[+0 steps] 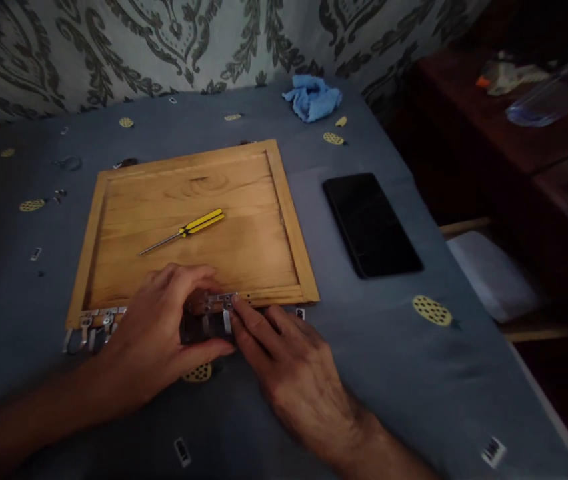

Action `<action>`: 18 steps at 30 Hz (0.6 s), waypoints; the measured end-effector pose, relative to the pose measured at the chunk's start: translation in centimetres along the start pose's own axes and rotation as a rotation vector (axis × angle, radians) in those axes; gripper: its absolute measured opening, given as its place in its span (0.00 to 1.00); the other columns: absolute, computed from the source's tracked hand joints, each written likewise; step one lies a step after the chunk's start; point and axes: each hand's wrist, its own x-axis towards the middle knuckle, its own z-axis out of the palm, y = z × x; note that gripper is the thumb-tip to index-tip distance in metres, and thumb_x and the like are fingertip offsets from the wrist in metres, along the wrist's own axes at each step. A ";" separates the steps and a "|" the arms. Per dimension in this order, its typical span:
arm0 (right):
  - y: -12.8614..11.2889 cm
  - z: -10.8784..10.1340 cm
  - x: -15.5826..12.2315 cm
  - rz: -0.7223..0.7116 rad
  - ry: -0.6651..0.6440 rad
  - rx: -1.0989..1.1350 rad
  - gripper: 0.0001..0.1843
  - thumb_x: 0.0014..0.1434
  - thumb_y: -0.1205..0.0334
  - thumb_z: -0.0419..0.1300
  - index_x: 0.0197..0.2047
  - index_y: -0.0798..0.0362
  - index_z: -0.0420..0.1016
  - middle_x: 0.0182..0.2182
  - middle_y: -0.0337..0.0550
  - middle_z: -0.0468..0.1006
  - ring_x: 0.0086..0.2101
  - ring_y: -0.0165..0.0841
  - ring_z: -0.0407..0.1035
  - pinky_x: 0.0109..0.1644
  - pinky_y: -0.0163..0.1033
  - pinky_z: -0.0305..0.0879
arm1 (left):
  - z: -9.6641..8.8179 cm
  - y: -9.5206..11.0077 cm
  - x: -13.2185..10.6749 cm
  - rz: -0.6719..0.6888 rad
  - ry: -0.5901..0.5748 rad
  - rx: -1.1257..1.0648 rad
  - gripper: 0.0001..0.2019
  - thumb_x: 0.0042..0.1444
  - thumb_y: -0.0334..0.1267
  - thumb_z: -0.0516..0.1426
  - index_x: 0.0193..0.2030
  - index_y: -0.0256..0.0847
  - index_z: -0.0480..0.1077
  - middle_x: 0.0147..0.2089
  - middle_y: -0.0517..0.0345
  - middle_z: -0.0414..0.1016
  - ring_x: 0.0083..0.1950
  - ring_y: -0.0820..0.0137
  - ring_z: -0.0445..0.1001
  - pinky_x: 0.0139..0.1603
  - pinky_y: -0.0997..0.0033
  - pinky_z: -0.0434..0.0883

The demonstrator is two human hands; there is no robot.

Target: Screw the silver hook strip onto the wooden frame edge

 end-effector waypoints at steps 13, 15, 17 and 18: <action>0.0 0.2 0.0 -0.013 0.027 -0.044 0.17 0.64 0.73 0.49 0.49 0.58 0.77 0.52 0.47 0.78 0.40 0.37 0.71 0.39 0.44 0.75 | 0.1 0.5 -0.3 0.043 -0.022 0.019 0.29 0.51 0.38 0.66 0.55 0.42 0.56 0.50 0.52 0.72 0.52 0.57 0.69 0.50 0.53 0.66; 0.0 0.1 0.0 -0.018 0.026 -0.047 0.17 0.65 0.73 0.49 0.49 0.58 0.77 0.53 0.46 0.78 0.40 0.37 0.72 0.39 0.43 0.75 | 0.3 0.6 -0.3 0.055 -0.028 0.041 0.28 0.51 0.37 0.65 0.56 0.41 0.56 0.50 0.51 0.73 0.52 0.56 0.69 0.50 0.52 0.66; 0.0 0.1 -0.1 -0.020 0.027 -0.048 0.17 0.64 0.74 0.49 0.49 0.58 0.77 0.53 0.46 0.77 0.40 0.37 0.71 0.39 0.43 0.75 | 0.4 0.6 -0.3 0.054 -0.031 0.049 0.28 0.52 0.35 0.64 0.55 0.41 0.56 0.50 0.51 0.73 0.51 0.56 0.70 0.50 0.52 0.66; 0.0 0.2 -0.1 -0.019 0.026 -0.047 0.17 0.64 0.74 0.50 0.49 0.58 0.76 0.53 0.46 0.77 0.40 0.37 0.71 0.40 0.43 0.75 | 0.4 0.6 -0.3 0.051 -0.028 0.049 0.27 0.52 0.34 0.64 0.55 0.41 0.56 0.50 0.51 0.73 0.51 0.56 0.70 0.50 0.52 0.66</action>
